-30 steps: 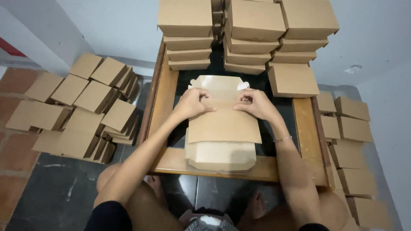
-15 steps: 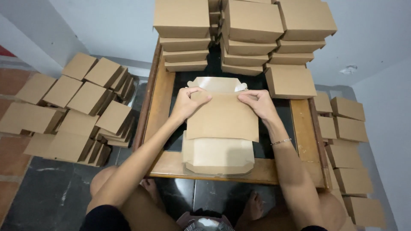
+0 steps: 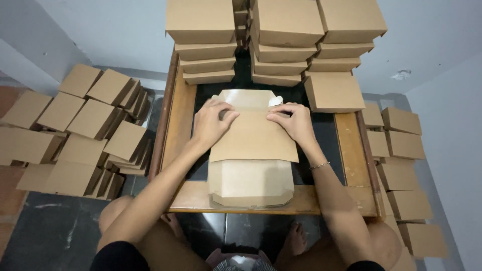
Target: Folding and assembling cardboard boxes from flat pre-cut sheets
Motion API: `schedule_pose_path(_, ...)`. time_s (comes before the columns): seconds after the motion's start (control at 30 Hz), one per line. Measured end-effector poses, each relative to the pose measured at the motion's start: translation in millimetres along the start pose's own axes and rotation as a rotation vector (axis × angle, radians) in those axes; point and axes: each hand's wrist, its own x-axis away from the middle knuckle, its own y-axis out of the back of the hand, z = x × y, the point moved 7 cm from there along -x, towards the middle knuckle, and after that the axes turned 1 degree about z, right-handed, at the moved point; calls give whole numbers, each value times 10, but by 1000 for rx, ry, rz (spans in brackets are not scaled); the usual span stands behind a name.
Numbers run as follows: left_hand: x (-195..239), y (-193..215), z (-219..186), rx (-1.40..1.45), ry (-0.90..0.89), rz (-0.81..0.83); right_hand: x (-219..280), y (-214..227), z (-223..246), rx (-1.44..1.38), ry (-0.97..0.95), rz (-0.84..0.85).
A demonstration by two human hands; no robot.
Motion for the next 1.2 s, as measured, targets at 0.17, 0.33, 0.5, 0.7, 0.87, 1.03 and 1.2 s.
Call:
schedule_pose_path(0.17,-7,-155,-189,-473,-365,170,39,27,50,238,37,-45)
schedule_pose_path(0.33,339,-264,-711,-472,-465,470,37,-33,26,209,23,-42)
schedule_pose_path(0.5,727,-655,-793,-496,-577,613,20,-38,-47,253,33,-41)
schedule_pose_path(0.7,777,-682,-763,-413,-564,654,-93,-26,-139,247,-38,25)
schedule_pose_path(0.87,790,-775,-668,-443,-605,606,-289,-171,135,510,-151,160)
schedule_pose_path(1.03,732,-672,-777,-454,-611,569,-706,-840,293,622,-65,247)
schedule_pose_path(1.2,745,-755,-690,-482,-605,543,-849,-1194,283,612,-62,300)
